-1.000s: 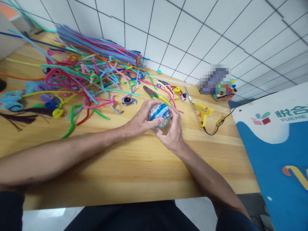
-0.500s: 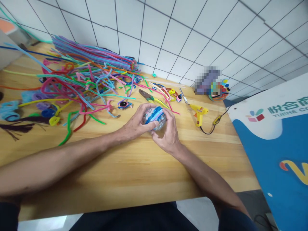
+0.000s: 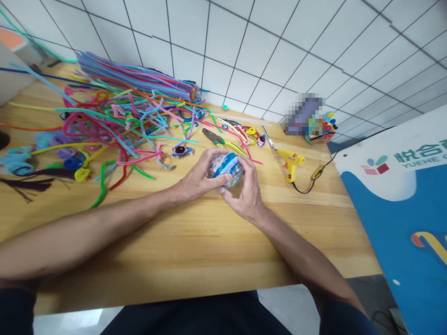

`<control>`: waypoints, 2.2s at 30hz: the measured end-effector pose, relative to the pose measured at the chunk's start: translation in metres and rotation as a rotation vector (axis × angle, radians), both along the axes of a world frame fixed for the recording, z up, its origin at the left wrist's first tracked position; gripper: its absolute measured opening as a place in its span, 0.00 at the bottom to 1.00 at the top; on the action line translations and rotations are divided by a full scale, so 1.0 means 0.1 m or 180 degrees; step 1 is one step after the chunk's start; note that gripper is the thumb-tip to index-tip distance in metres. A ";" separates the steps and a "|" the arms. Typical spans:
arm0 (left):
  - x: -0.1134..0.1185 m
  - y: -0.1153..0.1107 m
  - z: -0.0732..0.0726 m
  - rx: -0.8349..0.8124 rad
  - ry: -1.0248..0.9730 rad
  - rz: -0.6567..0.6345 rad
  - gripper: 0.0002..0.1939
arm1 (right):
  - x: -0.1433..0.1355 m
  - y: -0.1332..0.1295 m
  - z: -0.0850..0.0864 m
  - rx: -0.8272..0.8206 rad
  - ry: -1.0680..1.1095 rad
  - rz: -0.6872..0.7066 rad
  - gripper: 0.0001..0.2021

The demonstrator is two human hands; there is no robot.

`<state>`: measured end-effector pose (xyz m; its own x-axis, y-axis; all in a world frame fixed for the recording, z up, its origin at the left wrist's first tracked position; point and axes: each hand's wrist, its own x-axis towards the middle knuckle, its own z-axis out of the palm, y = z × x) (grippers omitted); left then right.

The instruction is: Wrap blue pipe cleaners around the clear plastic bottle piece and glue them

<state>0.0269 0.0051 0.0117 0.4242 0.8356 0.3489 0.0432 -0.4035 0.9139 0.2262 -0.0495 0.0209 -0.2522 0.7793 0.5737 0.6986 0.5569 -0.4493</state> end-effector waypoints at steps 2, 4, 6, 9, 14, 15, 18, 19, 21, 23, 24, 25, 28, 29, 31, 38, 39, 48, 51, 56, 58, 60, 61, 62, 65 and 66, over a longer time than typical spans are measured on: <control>0.00 0.00 -0.01 0.0006 -0.0014 0.0015 0.32 | -0.01 0.00 0.00 0.0059 -0.0006 -0.0034 0.42; 0.00 0.00 -0.02 0.0008 -0.0016 -0.0002 0.33 | -0.03 -0.01 -0.01 0.0120 0.0023 -0.0074 0.41; 0.00 0.00 -0.01 0.0008 -0.0004 -0.0029 0.33 | -0.04 -0.01 -0.03 0.0155 0.0052 -0.0093 0.41; 0.00 0.00 0.00 -0.0015 0.0026 -0.0029 0.32 | -0.04 -0.01 -0.05 0.0198 0.0070 -0.0130 0.44; -0.01 -0.01 0.03 -0.0065 0.0050 -0.0032 0.31 | -0.01 -0.03 -0.02 0.0449 -0.0080 -0.0045 0.39; -0.01 -0.01 0.04 -0.0050 0.0057 -0.0031 0.31 | -0.01 -0.03 -0.01 0.0438 -0.0118 -0.0002 0.37; -0.01 -0.02 0.05 -0.0007 0.0083 -0.0019 0.30 | 0.00 -0.05 0.00 0.0492 -0.0170 0.0012 0.33; -0.01 -0.02 0.05 -0.0005 0.0084 -0.0016 0.30 | 0.00 -0.05 0.00 0.0547 -0.0182 0.0000 0.32; -0.01 -0.02 0.05 -0.0021 0.0078 -0.0010 0.30 | -0.01 -0.05 0.00 0.0657 -0.0206 -0.0018 0.30; 0.00 -0.02 0.04 -0.0047 0.0066 -0.0010 0.31 | -0.01 -0.04 -0.01 0.0763 -0.0228 -0.0027 0.29; 0.00 -0.02 0.03 -0.0063 0.0062 -0.0008 0.31 | -0.01 -0.03 0.00 0.0836 -0.0247 -0.0034 0.28; 0.00 -0.02 0.03 -0.0077 0.0059 -0.0008 0.31 | -0.01 -0.03 0.00 0.0923 -0.0280 -0.0040 0.28; 0.01 -0.01 0.01 -0.0070 0.0039 0.0010 0.32 | -0.01 -0.02 0.01 0.1144 -0.0438 -0.0087 0.29; 0.01 0.00 0.00 -0.0051 0.0036 0.0025 0.32 | 0.00 -0.02 0.02 0.1183 -0.0501 -0.0116 0.29; 0.00 0.01 0.00 -0.0005 0.0043 0.0044 0.31 | 0.00 -0.02 0.02 0.1221 -0.0584 -0.0152 0.29; 0.00 0.04 -0.01 0.0092 0.0013 0.0021 0.31 | 0.02 -0.01 0.01 0.1255 -0.0486 -0.0003 0.34; 0.00 0.04 -0.02 0.0098 -0.0009 0.0013 0.31 | 0.02 -0.01 0.01 0.1263 -0.0477 -0.0002 0.34; -0.02 0.06 -0.03 -0.0013 -0.0048 -0.0116 0.33 | 0.00 0.01 0.02 0.1240 -0.0504 -0.0098 0.27; -0.07 0.07 -0.04 -0.0031 -0.0009 -0.0278 0.34 | 0.00 0.02 0.03 0.1209 -0.0503 -0.0107 0.27; -0.09 0.12 -0.08 0.0373 0.0132 -0.0321 0.39 | -0.02 0.03 0.03 0.1229 -0.0425 -0.0124 0.25; -0.08 0.13 -0.09 0.0520 0.0207 -0.0317 0.39 | -0.02 0.03 0.02 0.1204 -0.0426 -0.0138 0.25; -0.08 0.13 -0.08 0.0619 0.0258 -0.0323 0.38 | -0.03 0.02 0.01 0.1203 -0.0434 -0.0149 0.25; -0.09 0.13 -0.08 0.0652 0.0277 -0.0320 0.38 | -0.03 0.02 0.01 0.1210 -0.0431 -0.0148 0.25; -0.09 0.12 -0.07 0.0675 0.0296 -0.0315 0.38 | -0.03 0.02 0.01 0.1219 -0.0420 -0.0146 0.24; -0.10 0.11 -0.07 0.0708 0.0332 -0.0288 0.38 | -0.03 0.02 0.02 0.1239 -0.0383 -0.0133 0.23; -0.10 0.11 -0.07 0.0712 0.0333 -0.0280 0.38 | -0.03 0.02 0.02 0.1237 -0.0375 -0.0130 0.22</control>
<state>0.0174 0.0161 0.0048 0.5353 0.7009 0.4714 0.0887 -0.6016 0.7939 0.2232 -0.0473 0.0226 -0.3069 0.5208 0.7966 0.7578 0.6401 -0.1265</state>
